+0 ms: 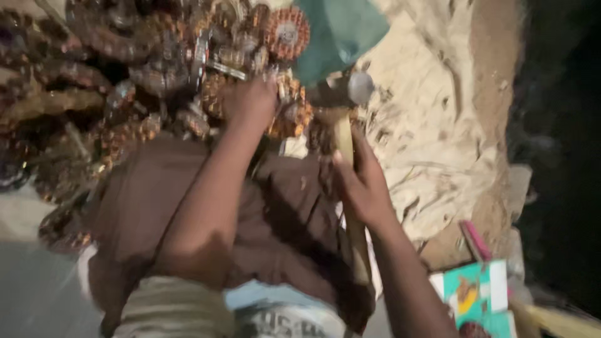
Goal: The person sits on the ground with scrap motor rotors on their lap and uses a hammer and a metal punch to break apart the rotors, hammering to knock out components and setting pieces aside while working through the pile.
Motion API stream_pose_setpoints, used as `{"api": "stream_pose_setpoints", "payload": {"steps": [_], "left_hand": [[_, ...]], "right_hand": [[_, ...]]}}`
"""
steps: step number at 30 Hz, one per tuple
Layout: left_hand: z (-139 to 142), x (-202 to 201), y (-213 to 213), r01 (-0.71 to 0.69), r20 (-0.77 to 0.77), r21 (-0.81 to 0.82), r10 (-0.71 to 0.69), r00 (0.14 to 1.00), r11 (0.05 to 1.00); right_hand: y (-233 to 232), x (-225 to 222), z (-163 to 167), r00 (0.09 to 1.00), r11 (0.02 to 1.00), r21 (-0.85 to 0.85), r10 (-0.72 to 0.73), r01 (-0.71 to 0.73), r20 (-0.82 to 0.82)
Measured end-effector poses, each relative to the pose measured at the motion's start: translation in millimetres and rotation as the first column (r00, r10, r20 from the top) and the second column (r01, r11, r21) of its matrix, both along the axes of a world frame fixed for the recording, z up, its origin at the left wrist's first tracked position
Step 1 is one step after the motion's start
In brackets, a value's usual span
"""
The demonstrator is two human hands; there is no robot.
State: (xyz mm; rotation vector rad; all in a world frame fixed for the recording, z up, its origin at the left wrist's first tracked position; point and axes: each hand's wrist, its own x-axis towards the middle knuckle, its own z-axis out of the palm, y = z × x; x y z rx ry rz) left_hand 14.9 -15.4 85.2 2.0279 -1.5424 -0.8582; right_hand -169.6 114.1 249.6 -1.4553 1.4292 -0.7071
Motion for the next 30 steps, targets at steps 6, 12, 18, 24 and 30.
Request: {"api": "stream_pose_setpoints", "payload": {"steps": [6,12,18,24,30], "left_hand": [[0,0,4,-0.005,0.146,-0.182,0.032,0.989,0.983],[-14,-1,2,-0.014,0.048,-0.029,0.015,0.999,0.999],[-7,2,-10,0.037,0.158,-0.098,-0.021,0.987,0.994],[-5,-2,-3,0.002,0.042,0.033,-0.004,0.999,0.999],[-2,-1,3,-0.024,0.061,-0.052,0.027,0.998,0.998]], "right_hand": [[10,-16,77,0.975,0.949,-0.313,0.025,0.046,0.220],[11,-11,39,0.975,0.914,-0.343,-0.194,0.218,0.105],[9,-20,-10,0.988,0.996,0.088,-0.005,-0.009,0.156],[29,-32,73,0.972,0.965,-0.217,-0.099,0.146,0.212],[11,-9,44,0.982,0.878,-0.464,-0.170,0.116,-0.077]]}}
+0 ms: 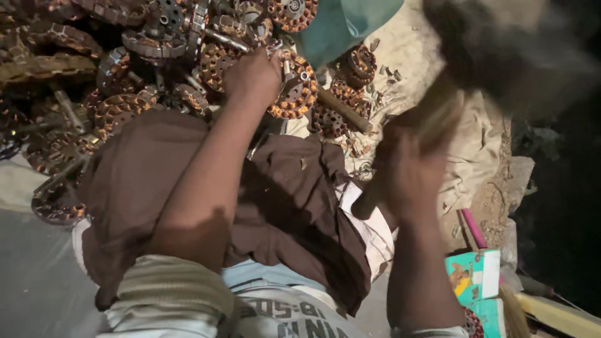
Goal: The person sits on the ground with scrap motor rotors on their lap and uses a hammer and a metal punch to break apart the rotors, hammering to knock out components and setting pieces aside while working through the pile.
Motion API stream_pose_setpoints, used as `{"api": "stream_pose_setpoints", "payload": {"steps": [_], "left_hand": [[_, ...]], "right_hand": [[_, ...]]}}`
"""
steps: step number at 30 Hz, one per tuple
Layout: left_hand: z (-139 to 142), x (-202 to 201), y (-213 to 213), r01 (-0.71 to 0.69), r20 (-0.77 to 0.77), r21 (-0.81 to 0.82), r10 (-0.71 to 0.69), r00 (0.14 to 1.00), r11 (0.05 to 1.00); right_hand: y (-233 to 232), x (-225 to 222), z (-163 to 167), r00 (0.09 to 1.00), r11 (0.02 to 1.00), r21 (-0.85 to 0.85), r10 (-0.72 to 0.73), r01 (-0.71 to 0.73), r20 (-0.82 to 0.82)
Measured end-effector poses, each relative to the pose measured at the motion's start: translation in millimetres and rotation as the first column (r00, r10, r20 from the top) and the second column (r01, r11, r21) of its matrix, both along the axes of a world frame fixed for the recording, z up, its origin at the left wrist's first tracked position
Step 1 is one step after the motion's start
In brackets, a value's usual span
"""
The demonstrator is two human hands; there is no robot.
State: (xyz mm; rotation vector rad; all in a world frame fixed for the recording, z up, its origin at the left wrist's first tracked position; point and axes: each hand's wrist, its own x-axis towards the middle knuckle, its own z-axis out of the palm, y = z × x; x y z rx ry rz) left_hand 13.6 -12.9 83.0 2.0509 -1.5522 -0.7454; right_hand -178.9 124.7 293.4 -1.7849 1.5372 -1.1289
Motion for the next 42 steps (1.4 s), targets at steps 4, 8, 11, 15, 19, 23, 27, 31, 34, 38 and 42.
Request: {"api": "stream_pose_setpoints", "payload": {"steps": [4,8,11,15,19,23,27,31,34,38,42], "left_hand": [[4,3,1,-0.007,-0.145,0.061,0.016,0.989,0.998],[2,2,1,0.028,0.092,-0.028,-0.025,0.995,0.999],[-4,0,-1,0.002,0.030,-0.128,0.002,1.000,0.992],[-13,-3,-2,-0.051,-0.077,-0.036,0.048,0.996,0.998],[-18,-5,-3,-0.056,-0.067,-0.014,0.054,0.996,0.998],[-19,-6,-3,0.124,0.147,-0.040,-0.116,0.982,0.992],[-15,-4,-7,-0.054,-0.032,0.001,0.054,0.998,0.999],[-10,-2,-6,-0.035,-0.056,0.002,0.035,0.998,0.999],[-10,-4,-1,-0.020,-0.072,0.003,0.020,0.997,1.000],[-12,-4,0,-0.031,-0.063,0.007,0.031,0.998,1.000],[-10,0,-3,0.009,-0.046,-0.059,-0.012,0.999,0.998]], "right_hand": [[-15,15,-39,0.988,0.904,0.406,0.152,-0.135,-0.008],[-7,-6,-18,0.973,0.849,0.529,-0.137,0.017,0.188],[2,-34,16,0.942,0.974,0.219,-0.018,-0.059,0.334],[-3,-59,39,0.892,0.969,-0.207,0.212,-0.138,0.399],[-21,-32,3,0.997,0.985,-0.161,0.070,-0.063,0.039],[-17,7,-39,0.981,0.827,0.559,0.152,-0.058,-0.124],[-5,0,-12,0.996,0.866,0.497,0.003,-0.047,0.090],[5,-24,43,0.973,0.988,0.152,-0.007,-0.029,0.230],[-3,-27,51,0.978,0.989,-0.071,0.140,-0.130,0.155],[-23,-4,-13,0.963,0.999,-0.032,-0.027,0.019,-0.270],[-29,8,-66,1.000,0.894,0.448,0.023,-0.026,0.011]]}}
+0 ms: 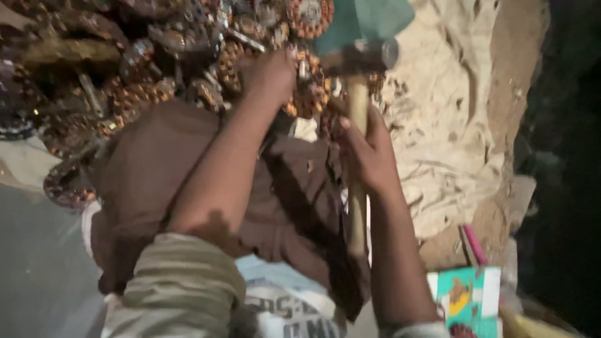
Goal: The person sits on the ground with scrap motor rotors on their lap and uses a hammer and a metal punch to break apart the rotors, hammering to knock out components and setting pieces aside while working through the pile.
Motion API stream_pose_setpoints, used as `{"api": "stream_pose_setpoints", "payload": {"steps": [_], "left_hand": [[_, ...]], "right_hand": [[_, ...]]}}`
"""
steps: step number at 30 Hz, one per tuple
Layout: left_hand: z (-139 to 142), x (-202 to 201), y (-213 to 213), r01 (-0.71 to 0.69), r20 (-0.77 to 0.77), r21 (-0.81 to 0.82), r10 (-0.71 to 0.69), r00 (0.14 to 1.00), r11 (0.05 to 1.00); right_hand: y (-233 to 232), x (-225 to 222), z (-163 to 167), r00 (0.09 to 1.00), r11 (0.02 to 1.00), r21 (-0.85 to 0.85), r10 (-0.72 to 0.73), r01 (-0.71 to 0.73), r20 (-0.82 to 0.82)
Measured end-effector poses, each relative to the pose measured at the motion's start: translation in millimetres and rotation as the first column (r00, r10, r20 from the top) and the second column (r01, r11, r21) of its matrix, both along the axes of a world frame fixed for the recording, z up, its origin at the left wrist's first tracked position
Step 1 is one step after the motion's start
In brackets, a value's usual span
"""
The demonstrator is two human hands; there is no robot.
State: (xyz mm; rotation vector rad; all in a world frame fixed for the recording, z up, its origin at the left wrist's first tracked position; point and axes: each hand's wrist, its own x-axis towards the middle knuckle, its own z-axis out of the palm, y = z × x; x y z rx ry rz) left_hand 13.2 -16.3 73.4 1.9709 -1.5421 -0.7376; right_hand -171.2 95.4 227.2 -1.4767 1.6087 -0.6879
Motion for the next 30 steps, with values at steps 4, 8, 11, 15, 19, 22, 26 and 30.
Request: {"api": "stream_pose_setpoints", "payload": {"steps": [4,8,11,15,19,22,26,30], "left_hand": [[7,2,1,0.002,-0.049,0.108,0.003,0.999,0.994],[11,-1,4,-0.017,-0.045,0.105,0.021,0.999,0.994],[9,-2,5,-0.038,-0.054,0.098,0.044,0.998,0.994],[4,-2,4,-0.046,-0.059,0.095,0.051,0.997,0.994],[2,0,4,0.088,0.131,-0.040,-0.082,0.988,0.995],[4,0,6,0.082,0.118,-0.101,-0.070,0.991,0.992],[7,-1,6,0.009,-0.050,0.085,-0.005,0.999,0.996],[4,-2,6,0.005,-0.044,0.051,-0.003,0.999,0.999]], "right_hand": [[8,-26,36,0.987,0.993,-0.107,-0.040,0.057,0.154],[17,-58,80,0.951,0.844,-0.537,0.162,0.005,0.263],[21,-58,60,0.965,0.787,-0.617,0.148,0.019,0.217],[20,-24,-8,0.958,0.958,-0.281,-0.026,-0.058,-0.286],[30,-2,-22,0.988,0.968,-0.226,0.130,-0.108,0.084],[40,-12,8,0.964,0.991,-0.129,0.016,0.019,0.264],[39,-31,33,0.894,0.920,-0.392,0.151,0.029,0.422],[31,-17,7,0.981,0.903,-0.429,0.105,-0.025,0.164]]}}
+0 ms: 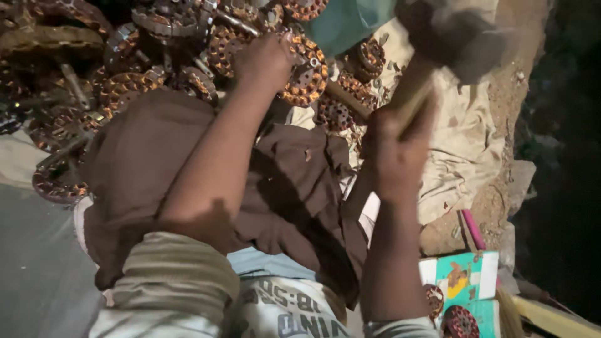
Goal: The person sits on the ground with scrap motor rotors on their lap and uses a hammer and a metal punch to break apart the rotors, hammering to knock out components and setting pieces aside while working through the pile.
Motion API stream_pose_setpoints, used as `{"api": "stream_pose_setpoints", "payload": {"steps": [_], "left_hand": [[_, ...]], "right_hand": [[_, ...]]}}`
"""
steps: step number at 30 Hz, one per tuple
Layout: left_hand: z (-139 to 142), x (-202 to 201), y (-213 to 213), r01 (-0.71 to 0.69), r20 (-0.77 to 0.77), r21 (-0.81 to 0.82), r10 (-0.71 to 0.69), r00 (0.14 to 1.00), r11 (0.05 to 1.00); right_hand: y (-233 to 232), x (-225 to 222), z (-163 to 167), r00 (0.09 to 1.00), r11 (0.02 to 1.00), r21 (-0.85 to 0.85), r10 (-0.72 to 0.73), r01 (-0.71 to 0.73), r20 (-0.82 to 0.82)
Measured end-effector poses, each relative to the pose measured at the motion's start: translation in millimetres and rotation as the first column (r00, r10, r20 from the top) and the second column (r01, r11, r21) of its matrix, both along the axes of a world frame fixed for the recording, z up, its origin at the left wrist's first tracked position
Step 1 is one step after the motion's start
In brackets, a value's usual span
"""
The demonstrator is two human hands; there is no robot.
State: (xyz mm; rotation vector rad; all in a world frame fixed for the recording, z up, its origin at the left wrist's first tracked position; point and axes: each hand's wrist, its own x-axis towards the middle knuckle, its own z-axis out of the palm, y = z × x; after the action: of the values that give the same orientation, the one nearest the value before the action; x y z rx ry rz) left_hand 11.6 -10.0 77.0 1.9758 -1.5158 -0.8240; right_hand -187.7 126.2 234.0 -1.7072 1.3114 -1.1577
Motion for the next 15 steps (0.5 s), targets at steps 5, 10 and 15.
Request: {"api": "stream_pose_setpoints", "payload": {"steps": [5,10,15], "left_hand": [[-13,2,0,0.016,0.027,-0.175,-0.011,1.000,0.984],[-16,5,-3,0.032,-0.104,-0.046,-0.037,0.994,0.998],[-16,3,-2,-0.011,-0.064,-0.101,0.004,0.998,0.995]], "right_hand": [[-1,33,-41,0.999,0.861,0.509,-0.001,-0.022,0.045],[3,6,-27,0.997,0.905,0.425,0.002,0.031,-0.078],[0,-5,-26,0.990,0.942,0.331,0.012,-0.058,0.140]]}}
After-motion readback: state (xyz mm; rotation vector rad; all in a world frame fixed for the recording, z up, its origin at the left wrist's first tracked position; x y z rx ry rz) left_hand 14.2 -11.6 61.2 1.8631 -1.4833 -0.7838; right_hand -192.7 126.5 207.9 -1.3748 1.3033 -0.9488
